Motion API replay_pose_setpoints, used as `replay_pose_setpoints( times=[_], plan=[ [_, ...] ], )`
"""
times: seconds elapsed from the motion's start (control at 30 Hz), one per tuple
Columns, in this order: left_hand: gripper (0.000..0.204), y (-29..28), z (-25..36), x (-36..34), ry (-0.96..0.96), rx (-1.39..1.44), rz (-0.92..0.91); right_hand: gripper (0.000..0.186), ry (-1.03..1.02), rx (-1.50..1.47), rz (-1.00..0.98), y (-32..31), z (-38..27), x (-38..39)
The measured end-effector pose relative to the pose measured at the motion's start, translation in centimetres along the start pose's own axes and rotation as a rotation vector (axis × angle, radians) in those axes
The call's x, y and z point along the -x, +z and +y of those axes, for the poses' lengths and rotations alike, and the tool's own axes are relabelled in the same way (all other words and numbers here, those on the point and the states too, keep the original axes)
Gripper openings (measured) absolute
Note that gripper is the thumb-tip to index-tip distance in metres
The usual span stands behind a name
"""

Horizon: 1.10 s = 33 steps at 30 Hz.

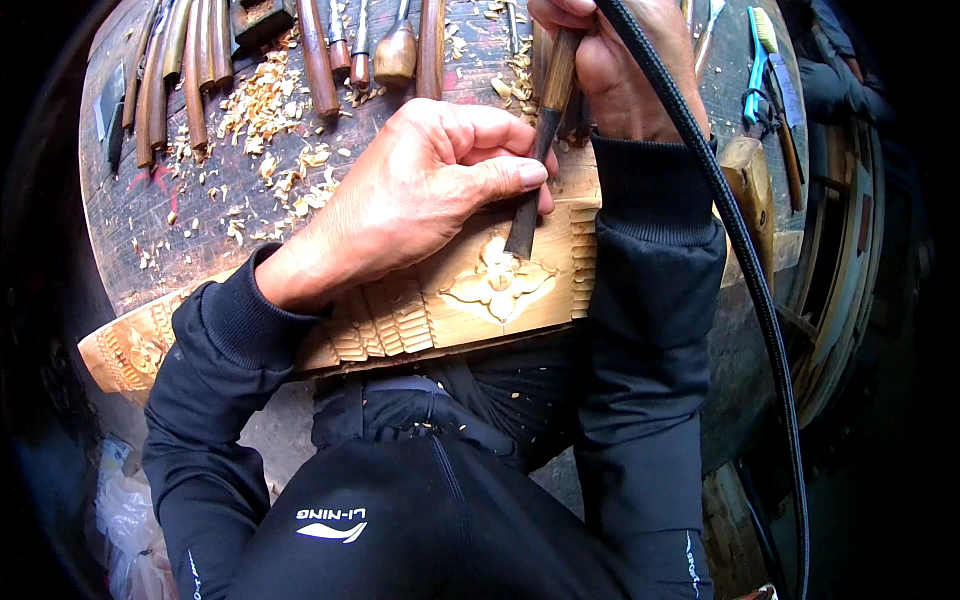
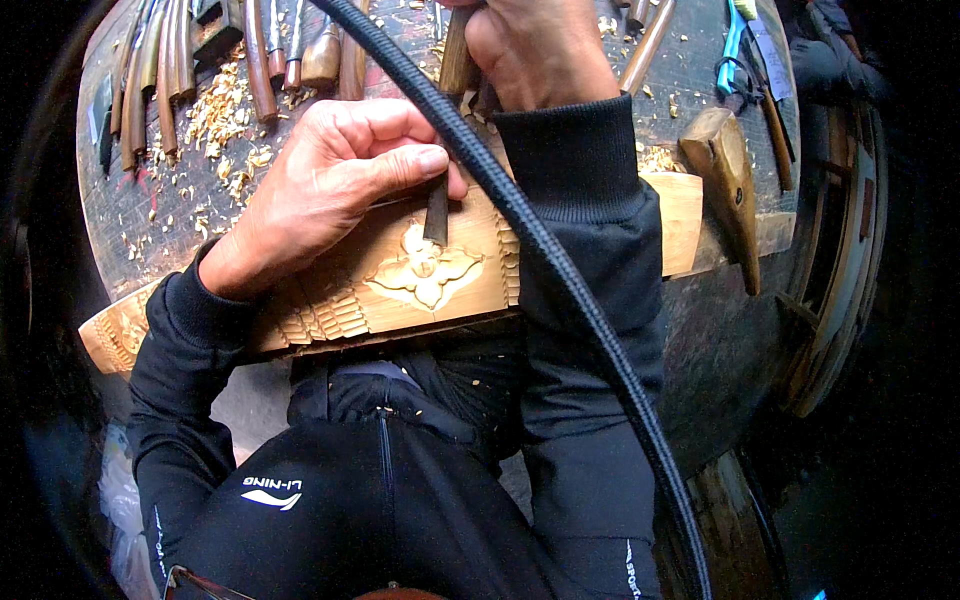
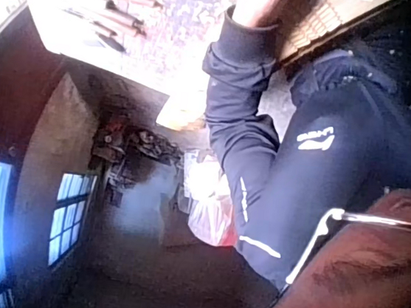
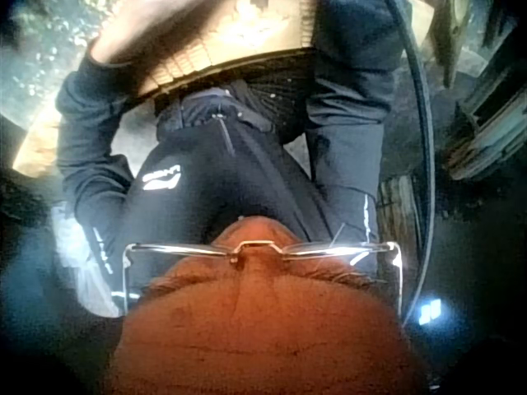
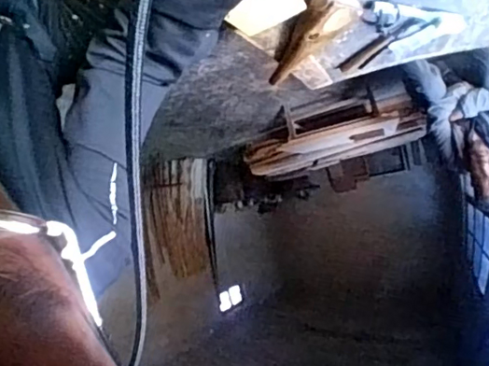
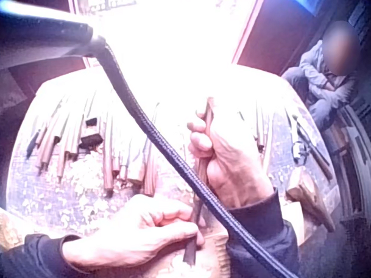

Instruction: The person carves decorative floral patterns into a wooden plank using various chisels and a mallet, switching between different tools and tapping them with a mallet to remove wood shavings.

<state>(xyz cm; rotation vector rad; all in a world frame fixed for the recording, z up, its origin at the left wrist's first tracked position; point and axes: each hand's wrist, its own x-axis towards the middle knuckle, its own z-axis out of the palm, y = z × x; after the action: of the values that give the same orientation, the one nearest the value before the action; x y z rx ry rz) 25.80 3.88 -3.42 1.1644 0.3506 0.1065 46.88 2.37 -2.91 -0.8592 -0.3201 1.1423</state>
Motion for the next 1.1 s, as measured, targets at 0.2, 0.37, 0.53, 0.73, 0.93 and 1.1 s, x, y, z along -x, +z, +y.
replay_pose_setpoints(
  times=[0.2,0.37,0.53,0.73,0.93,1.1],
  plan=[
    [0.016,0.2,-0.4,-0.2,0.004,0.039,0.009,0.025,-0.009,0.005,-0.018,0.1,0.0,0.3],
    [0.015,0.1,-0.7,-0.1,0.003,0.107,0.006,0.025,-0.009,0.001,-0.043,0.5,0.5,0.2],
    [0.015,0.0,-0.8,-0.2,-0.009,0.113,-0.016,0.025,-0.017,0.002,-0.066,0.8,0.5,0.3],
    [0.015,-0.1,-0.9,-0.2,-0.01,0.129,-0.011,0.024,-0.029,-0.003,-0.091,0.9,0.7,0.3],
    [0.013,0.0,-0.9,-0.1,-0.025,0.157,-0.011,0.024,-0.045,-0.003,-0.108,0.8,0.5,0.5],
    [0.012,0.0,-0.9,-0.1,-0.024,0.166,-0.007,0.023,-0.016,-0.067,-0.107,0.6,0.8,0.6]
  ],
)
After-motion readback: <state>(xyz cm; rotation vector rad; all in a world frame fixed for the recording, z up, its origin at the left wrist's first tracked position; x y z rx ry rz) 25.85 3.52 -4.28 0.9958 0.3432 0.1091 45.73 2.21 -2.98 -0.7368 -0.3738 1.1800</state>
